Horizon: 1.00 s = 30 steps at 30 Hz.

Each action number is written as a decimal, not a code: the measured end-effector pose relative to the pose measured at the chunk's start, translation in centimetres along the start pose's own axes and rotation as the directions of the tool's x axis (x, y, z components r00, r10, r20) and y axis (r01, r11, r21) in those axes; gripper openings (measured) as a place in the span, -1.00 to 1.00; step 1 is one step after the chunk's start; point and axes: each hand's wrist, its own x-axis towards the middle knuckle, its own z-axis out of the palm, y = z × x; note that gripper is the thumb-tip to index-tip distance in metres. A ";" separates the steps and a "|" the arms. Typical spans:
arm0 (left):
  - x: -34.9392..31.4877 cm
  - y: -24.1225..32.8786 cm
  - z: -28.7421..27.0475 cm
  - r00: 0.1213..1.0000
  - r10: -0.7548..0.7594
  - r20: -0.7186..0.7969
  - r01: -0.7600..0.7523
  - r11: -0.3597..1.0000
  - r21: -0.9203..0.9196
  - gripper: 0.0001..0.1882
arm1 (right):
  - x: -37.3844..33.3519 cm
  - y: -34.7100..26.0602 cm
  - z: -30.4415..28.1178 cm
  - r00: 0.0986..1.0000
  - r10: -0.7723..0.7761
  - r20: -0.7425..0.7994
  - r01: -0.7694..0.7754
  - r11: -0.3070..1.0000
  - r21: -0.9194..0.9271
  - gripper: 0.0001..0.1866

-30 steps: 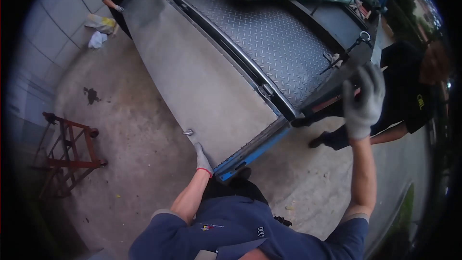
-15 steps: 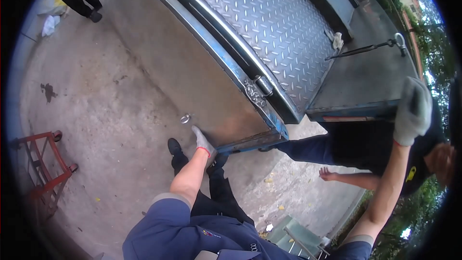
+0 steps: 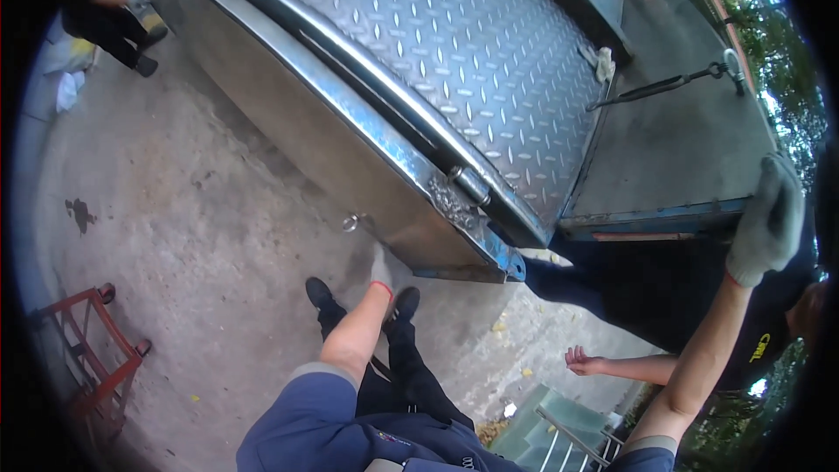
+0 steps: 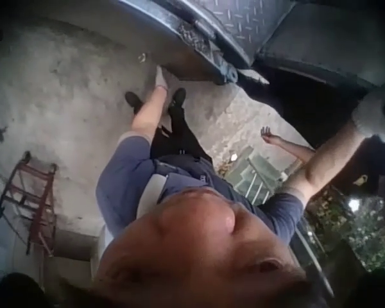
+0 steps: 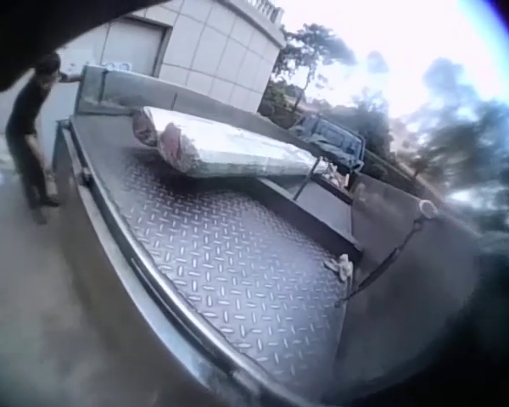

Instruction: Moving a heavy metal trolley out of a building and loading large rolled materials into the bed of a truck.

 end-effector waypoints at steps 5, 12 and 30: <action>-10.9 -4.4 8.4 0.983 -0.133 0.127 0.025 -0.586 -0.810 -0.11 | 3.7 -0.6 -5.6 0.999 0.038 0.014 -0.037 0.998 -0.050 -0.88; -33.4 -16.8 14.7 0.920 -0.320 0.226 -0.017 -0.610 -0.792 -0.23 | 6.0 -2.6 -14.6 0.981 0.193 0.001 -0.192 0.978 -0.077 -0.92; -72.9 5.1 49.2 0.834 -0.343 0.432 0.038 -0.746 -0.665 -0.39 | -35.7 -42.3 -42.0 0.237 0.265 0.934 -0.839 0.541 0.059 -0.38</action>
